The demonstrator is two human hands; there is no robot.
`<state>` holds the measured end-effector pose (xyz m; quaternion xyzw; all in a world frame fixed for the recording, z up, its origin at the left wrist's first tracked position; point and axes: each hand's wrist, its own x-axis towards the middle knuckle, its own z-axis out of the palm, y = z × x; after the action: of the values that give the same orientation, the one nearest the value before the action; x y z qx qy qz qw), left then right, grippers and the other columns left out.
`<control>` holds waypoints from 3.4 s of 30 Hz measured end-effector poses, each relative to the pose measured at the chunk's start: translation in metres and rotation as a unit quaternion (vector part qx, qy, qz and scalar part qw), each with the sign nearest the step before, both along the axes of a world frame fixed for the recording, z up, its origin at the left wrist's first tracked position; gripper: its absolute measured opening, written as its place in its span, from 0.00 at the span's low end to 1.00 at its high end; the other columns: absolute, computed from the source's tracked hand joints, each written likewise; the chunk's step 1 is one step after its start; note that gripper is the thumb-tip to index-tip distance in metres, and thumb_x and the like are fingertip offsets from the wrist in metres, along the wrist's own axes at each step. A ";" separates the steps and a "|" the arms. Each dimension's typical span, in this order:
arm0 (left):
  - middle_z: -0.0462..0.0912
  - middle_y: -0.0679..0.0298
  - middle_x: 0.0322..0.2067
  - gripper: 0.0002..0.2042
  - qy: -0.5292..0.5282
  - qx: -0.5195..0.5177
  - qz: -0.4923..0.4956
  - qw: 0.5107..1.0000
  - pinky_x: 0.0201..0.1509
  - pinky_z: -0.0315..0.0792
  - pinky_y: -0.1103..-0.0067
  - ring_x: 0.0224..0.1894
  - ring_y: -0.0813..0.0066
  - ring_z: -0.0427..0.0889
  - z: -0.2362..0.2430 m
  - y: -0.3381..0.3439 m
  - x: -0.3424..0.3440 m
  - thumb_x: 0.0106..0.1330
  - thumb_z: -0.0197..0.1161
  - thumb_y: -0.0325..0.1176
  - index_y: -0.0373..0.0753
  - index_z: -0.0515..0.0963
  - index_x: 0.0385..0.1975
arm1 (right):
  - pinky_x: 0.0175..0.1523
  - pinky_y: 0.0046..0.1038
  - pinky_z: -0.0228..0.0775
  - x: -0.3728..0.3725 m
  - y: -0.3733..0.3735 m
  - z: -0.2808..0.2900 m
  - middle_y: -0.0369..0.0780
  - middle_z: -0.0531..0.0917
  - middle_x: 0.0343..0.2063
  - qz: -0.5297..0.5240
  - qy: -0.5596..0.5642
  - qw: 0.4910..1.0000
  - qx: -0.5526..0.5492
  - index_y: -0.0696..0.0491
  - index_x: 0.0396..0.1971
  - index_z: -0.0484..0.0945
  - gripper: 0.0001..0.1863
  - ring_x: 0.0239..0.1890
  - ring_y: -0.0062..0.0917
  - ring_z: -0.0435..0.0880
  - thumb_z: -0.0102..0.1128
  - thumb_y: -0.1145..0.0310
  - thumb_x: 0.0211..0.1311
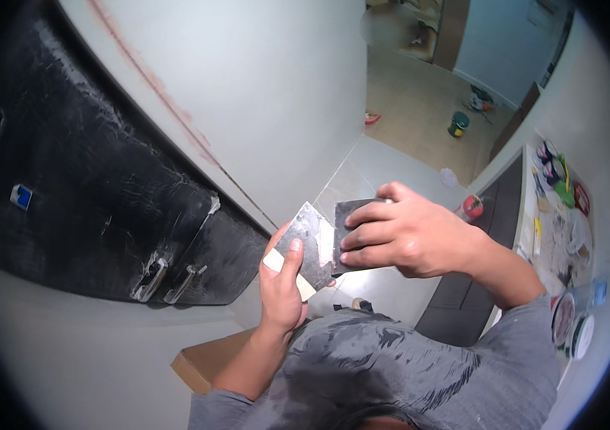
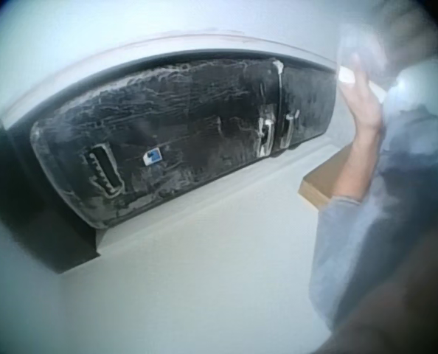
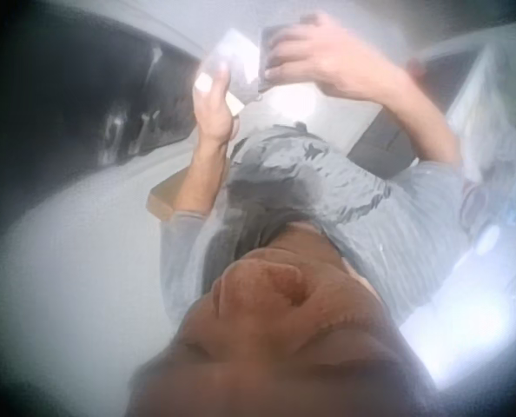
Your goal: The person applies a pinkish wall compound to a vertical seam between a dark marble-like panel and a white wall using a small trowel and a larger flat tool. They repeatedly scoop compound from a container, spread it along the seam, and smooth the surface.
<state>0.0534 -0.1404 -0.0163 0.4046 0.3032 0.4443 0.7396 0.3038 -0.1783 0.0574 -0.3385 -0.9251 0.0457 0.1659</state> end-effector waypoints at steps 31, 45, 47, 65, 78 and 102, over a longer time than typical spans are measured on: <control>0.86 0.48 0.57 0.23 0.070 0.332 0.048 0.939 0.62 0.76 0.72 0.54 0.61 0.87 0.001 0.168 -0.133 0.84 0.52 0.38 0.28 0.74 0.69 | 0.41 0.37 0.92 -0.186 0.135 -0.019 0.50 0.83 0.56 -0.127 0.754 0.615 -0.193 0.59 0.74 0.66 0.31 0.51 0.36 0.89 0.59 0.78 0.72; 0.83 0.58 0.57 0.22 -0.229 -0.061 -0.115 0.965 0.65 0.77 0.66 0.59 0.66 0.83 -0.006 0.236 -0.157 0.85 0.54 0.44 0.36 0.71 0.69 | 0.66 0.41 0.80 -0.159 0.201 -0.036 0.44 0.82 0.60 -0.216 0.150 0.962 0.072 0.40 0.65 0.84 0.36 0.63 0.43 0.83 0.61 0.89 0.59; 0.82 0.56 0.59 0.23 -0.156 0.008 -0.074 0.985 0.67 0.75 0.69 0.59 0.67 0.82 -0.010 0.241 -0.150 0.85 0.52 0.43 0.31 0.71 0.69 | 0.63 0.41 0.79 -0.157 0.197 -0.023 0.39 0.86 0.57 -0.228 0.161 0.948 0.151 0.37 0.58 0.88 0.30 0.64 0.40 0.82 0.64 0.83 0.60; 0.83 0.54 0.57 0.22 -0.064 0.079 -0.007 0.995 0.68 0.72 0.72 0.60 0.70 0.80 -0.012 0.204 -0.077 0.86 0.51 0.37 0.25 0.71 0.69 | 0.62 0.46 0.69 -0.116 0.175 0.043 0.28 0.87 0.46 -0.129 -0.048 0.980 0.141 0.43 0.45 0.90 0.18 0.58 0.28 0.82 0.68 0.72 0.53; 0.81 0.53 0.61 0.23 -0.056 -0.030 0.055 0.996 0.71 0.70 0.70 0.63 0.67 0.80 -0.031 0.162 -0.035 0.86 0.51 0.38 0.25 0.68 0.71 | 0.64 0.46 0.72 -0.048 0.175 -0.010 0.36 0.87 0.52 -0.062 0.130 0.988 0.049 0.45 0.49 0.90 0.22 0.58 0.37 0.84 0.65 0.76 0.53; 0.85 0.45 0.54 0.28 0.089 0.492 0.215 0.839 0.60 0.79 0.67 0.51 0.56 0.86 -0.039 0.205 -0.130 0.87 0.44 0.46 0.24 0.73 0.66 | 0.54 0.28 0.83 -0.228 0.150 -0.091 0.41 0.86 0.52 -0.149 0.817 0.406 -0.381 0.60 0.65 0.75 0.21 0.52 0.24 0.88 0.56 0.69 0.78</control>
<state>-0.0767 0.0647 -0.0553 0.6777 0.1890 0.6448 0.2988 0.0755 -0.0283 -0.0341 -0.3010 -0.1725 0.6226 0.7014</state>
